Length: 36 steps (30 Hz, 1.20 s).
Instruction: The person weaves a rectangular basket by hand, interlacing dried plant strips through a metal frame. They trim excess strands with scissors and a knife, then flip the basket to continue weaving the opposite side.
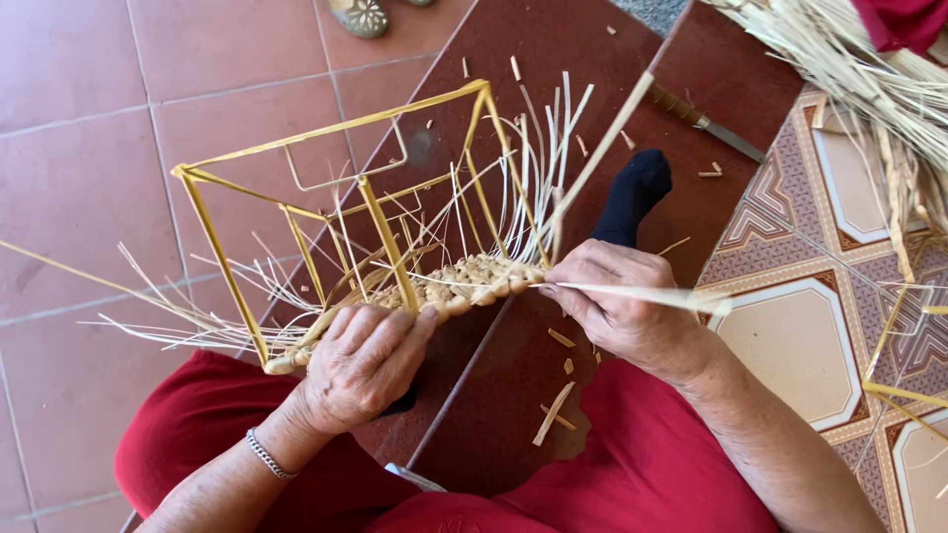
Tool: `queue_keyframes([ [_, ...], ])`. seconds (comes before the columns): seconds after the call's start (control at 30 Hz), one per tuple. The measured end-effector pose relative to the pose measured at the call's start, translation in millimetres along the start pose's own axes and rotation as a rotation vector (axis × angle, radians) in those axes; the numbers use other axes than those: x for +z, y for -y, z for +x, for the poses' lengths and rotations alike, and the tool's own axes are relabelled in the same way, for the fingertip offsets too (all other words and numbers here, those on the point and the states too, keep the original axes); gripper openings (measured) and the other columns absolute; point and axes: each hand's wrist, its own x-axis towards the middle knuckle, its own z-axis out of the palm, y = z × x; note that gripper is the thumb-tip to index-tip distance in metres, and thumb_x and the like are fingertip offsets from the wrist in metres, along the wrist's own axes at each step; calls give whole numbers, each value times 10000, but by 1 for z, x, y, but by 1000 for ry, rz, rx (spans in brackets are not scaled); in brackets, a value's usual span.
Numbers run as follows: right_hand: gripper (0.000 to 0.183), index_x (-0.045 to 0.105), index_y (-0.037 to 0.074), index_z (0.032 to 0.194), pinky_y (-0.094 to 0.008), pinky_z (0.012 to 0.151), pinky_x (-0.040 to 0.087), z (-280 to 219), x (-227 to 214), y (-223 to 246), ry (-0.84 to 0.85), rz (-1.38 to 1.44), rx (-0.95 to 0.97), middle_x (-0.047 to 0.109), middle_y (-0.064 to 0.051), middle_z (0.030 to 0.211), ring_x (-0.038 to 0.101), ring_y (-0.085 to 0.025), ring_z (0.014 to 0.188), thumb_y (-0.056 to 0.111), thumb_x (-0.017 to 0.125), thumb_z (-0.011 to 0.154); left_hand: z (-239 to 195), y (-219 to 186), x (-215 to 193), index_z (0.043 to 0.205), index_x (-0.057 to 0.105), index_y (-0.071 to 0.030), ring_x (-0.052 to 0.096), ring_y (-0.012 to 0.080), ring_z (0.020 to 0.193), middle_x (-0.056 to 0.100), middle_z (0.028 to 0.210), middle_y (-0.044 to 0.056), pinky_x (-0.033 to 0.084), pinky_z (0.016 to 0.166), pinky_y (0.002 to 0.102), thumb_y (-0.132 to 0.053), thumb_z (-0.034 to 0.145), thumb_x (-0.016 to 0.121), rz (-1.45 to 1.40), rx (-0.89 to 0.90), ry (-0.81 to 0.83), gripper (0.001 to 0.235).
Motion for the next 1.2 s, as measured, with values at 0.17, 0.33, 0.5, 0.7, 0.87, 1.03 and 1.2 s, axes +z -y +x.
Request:
queue_keyframes([
  [0.17,141,658,32,1006,-311,710,612,4,5,4,-68,65,-78,725,-83,915,733,-192,844,84,753,916,-7,-7,-2,1215,696,75,615,196,865,615,1003,83,515,713,345,-14,785,754,6,89,30,443],
  [0.33,134,642,31,856,-272,495,567,7,18,4,45,44,126,694,-44,671,704,-148,578,51,763,907,-10,-13,-5,1217,699,77,623,199,919,608,1002,90,542,770,344,-89,789,723,-10,153,75,460],
  [0.5,109,655,47,844,-223,433,553,8,15,11,109,77,188,716,-51,675,713,-115,541,36,743,908,-19,-24,-4,1185,718,70,625,220,983,617,1022,102,549,815,354,-129,765,716,-15,222,64,465],
  [0.7,247,624,23,985,-241,438,557,4,12,21,223,-110,232,690,-58,615,706,-133,547,153,801,871,-25,-32,-5,1194,724,53,620,219,992,630,1047,108,533,822,365,-162,796,716,-40,239,69,452],
  [0.87,229,596,94,885,-249,421,553,3,13,25,350,-309,132,655,-48,589,671,-126,491,160,813,921,-27,-33,-7,1186,729,51,615,214,977,635,1078,116,527,814,347,-174,801,711,-63,246,76,446],
  [1.03,209,585,47,984,-251,453,545,-2,5,25,183,-115,178,692,-50,738,677,-113,552,121,765,908,-25,-34,-7,1185,727,34,620,208,973,636,1079,110,524,809,343,-179,802,702,-56,223,83,440],
  [1.2,188,594,62,1083,-254,600,584,6,11,29,237,40,108,711,-85,896,698,-144,734,84,717,942,-25,-34,-6,1176,730,36,628,205,975,634,1064,108,530,801,337,-208,779,684,-73,236,94,469],
])
